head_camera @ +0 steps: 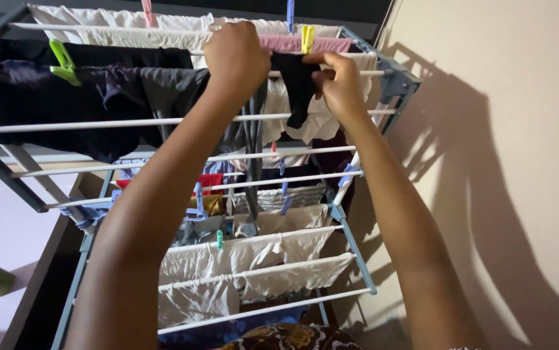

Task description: Hanging wet laundry items like socks, shirts, and underwear on a drying rack using clothespins.

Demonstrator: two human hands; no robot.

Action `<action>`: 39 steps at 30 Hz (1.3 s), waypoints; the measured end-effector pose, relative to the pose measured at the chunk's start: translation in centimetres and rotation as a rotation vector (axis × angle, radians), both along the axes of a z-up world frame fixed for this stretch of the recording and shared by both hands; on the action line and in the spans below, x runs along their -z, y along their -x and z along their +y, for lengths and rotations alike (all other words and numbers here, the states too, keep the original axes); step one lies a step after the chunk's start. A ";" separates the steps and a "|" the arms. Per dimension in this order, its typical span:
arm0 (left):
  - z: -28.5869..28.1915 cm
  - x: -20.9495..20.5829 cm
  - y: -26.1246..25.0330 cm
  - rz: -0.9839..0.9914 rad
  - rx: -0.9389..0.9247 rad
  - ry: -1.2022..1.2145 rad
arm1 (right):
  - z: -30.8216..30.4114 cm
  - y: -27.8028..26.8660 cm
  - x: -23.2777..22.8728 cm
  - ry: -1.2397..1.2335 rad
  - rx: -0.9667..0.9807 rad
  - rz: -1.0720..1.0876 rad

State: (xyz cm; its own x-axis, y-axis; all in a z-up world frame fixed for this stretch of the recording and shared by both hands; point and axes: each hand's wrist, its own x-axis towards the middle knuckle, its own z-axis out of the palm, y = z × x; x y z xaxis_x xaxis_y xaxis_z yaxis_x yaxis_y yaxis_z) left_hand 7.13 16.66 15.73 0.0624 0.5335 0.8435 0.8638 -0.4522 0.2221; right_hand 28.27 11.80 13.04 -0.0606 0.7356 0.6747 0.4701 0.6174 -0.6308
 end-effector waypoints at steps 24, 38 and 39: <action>-1.9 0.7 -2.0 0.552 -0.038 -0.175 | -1.5 0.4 0.8 -0.427 0.230 -0.421; -3.2 0.4 -0.1 0.384 0.262 -0.174 | -2.2 -0.8 -0.4 -0.129 0.135 -0.208; -3.6 0.3 0.1 0.352 0.276 -0.138 | -1.8 -1.3 -0.2 -0.046 0.136 -0.074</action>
